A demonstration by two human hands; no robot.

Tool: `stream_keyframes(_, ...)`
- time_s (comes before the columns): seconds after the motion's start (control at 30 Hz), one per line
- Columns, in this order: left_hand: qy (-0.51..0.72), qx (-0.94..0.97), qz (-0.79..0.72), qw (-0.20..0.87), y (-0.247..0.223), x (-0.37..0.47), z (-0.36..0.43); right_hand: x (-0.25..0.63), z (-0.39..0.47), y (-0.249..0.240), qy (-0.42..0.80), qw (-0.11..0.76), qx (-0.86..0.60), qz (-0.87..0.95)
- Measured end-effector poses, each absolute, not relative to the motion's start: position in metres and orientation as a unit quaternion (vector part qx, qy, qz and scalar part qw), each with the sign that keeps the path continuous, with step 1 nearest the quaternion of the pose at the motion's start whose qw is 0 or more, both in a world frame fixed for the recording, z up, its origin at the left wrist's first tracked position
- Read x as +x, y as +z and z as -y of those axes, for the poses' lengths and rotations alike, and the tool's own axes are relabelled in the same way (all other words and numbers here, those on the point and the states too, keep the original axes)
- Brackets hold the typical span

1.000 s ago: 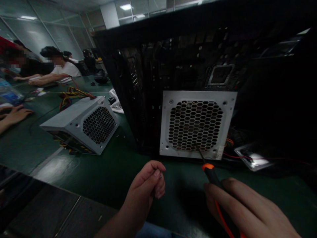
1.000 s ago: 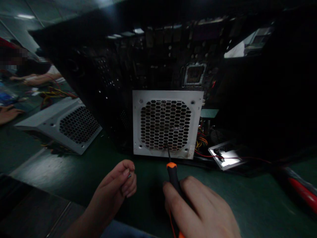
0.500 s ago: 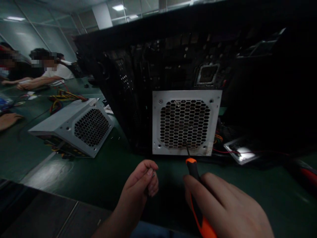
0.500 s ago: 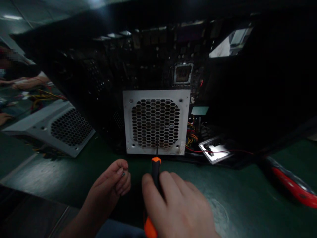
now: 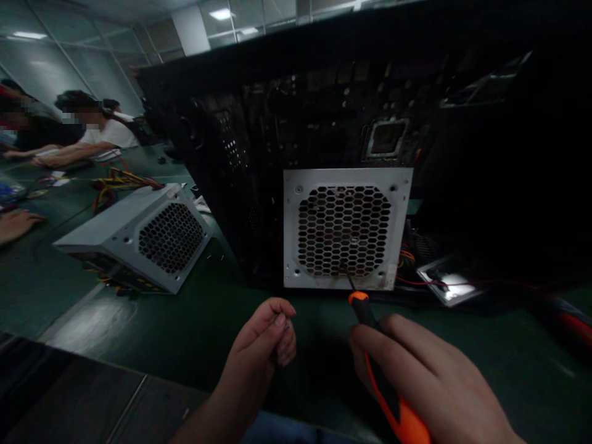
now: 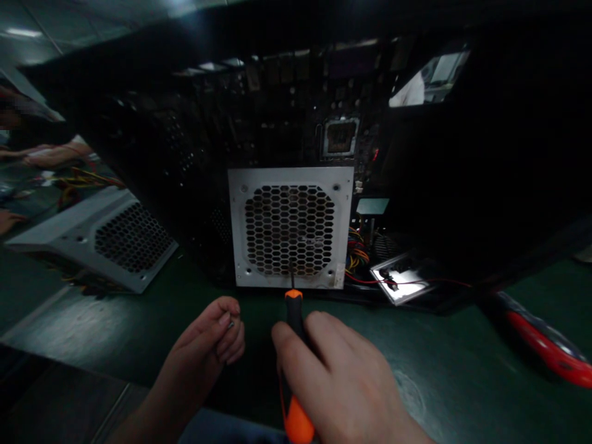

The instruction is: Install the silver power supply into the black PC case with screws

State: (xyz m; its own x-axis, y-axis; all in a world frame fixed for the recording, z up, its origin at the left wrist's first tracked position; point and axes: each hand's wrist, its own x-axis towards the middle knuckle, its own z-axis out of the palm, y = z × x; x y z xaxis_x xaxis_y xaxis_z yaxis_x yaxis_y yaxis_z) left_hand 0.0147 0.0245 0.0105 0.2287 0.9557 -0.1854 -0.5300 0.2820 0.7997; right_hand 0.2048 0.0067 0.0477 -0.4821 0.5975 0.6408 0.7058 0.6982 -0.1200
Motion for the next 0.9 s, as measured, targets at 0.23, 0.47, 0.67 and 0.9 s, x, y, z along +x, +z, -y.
stream_keyframes(0.23, 0.516, 0.303, -0.361, 0.715, 0.012, 0.016, -0.024, 0.208, -0.008, 0.049, -0.092, 0.348, -0.381, 0.852)
stream_keyframes(0.47, 0.514, 0.314, -0.343, 0.721, 0.008, 0.013, -0.025, 0.216, 0.0, 0.069, -0.029, 0.321, -0.347, 0.881)
stream_keyframes(0.67, 0.516, 0.309, -0.359, 0.714, 0.012, 0.016, -0.025, 0.222, -0.007, 0.059, -0.046, 0.339, -0.372, 0.863)
stream_keyframes(0.9, 0.513, 0.311, -0.375, 0.707, 0.013, 0.017, -0.025, 0.219, -0.015, 0.047, -0.114, 0.322, -0.354, 0.87)
